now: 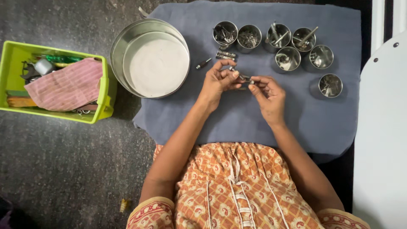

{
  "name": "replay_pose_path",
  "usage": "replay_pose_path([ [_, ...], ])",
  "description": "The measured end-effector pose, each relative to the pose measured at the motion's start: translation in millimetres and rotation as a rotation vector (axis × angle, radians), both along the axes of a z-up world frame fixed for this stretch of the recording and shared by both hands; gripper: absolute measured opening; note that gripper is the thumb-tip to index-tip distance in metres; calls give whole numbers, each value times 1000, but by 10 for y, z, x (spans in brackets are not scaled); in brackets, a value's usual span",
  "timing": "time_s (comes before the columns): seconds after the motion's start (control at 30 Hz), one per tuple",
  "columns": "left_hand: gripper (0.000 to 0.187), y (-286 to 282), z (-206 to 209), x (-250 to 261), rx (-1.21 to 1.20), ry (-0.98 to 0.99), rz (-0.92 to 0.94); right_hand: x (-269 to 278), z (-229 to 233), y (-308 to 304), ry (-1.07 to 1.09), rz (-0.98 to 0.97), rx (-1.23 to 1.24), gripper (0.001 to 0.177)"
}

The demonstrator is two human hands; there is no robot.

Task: The person assembles small metal components by hand, picking parts from several small metal cups and joining them into short assemblies. The person places completed assemblies on the blue cloth and continues to pick and join additional parts throughout the clip.

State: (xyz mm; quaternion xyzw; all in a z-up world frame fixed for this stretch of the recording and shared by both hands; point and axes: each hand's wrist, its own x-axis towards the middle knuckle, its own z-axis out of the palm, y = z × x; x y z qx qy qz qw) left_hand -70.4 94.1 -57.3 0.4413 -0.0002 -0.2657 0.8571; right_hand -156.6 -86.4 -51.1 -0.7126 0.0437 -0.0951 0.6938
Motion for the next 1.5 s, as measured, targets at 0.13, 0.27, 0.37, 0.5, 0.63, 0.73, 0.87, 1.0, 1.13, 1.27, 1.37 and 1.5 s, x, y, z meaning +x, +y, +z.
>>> replay_pose_path([
  [0.13,28,-48,-123,-50,42,-47,14,64,105,102,-80,6,-142,23],
  [0.27,27,-81,-92,-96,62,-88,59,65,164,166,-112,12,-141,21],
  [0.37,27,-95,-72,-133,86,-112,100,47,139,156,-64,-10,-32,22],
  [0.5,26,-119,-101,-117,82,-115,147,62,96,99,-22,-30,85,24],
  [0.63,25,-134,-134,-136,93,-131,119,104,47,85,-35,-30,146,25],
  [0.73,24,-143,-122,-147,133,-157,99,135,50,42,-58,-40,135,24],
  [0.87,23,-178,-127,-166,168,-136,78,156,80,-15,-67,-13,99,23],
  [1.0,21,-171,-121,-163,230,-195,60,209,148,-104,-52,43,-17,21],
  [1.13,18,-130,-20,-193,365,-297,35,242,199,-244,2,136,-138,21],
  [1.27,18,-129,105,-209,563,-427,19,166,95,-307,56,132,-197,20],
  [1.37,20,-125,183,-232,704,-534,-5,120,-29,-272,93,94,28,21],
  [1.5,20,-109,230,-263,739,-681,70,115,-13,-239,65,76,91,22],
])
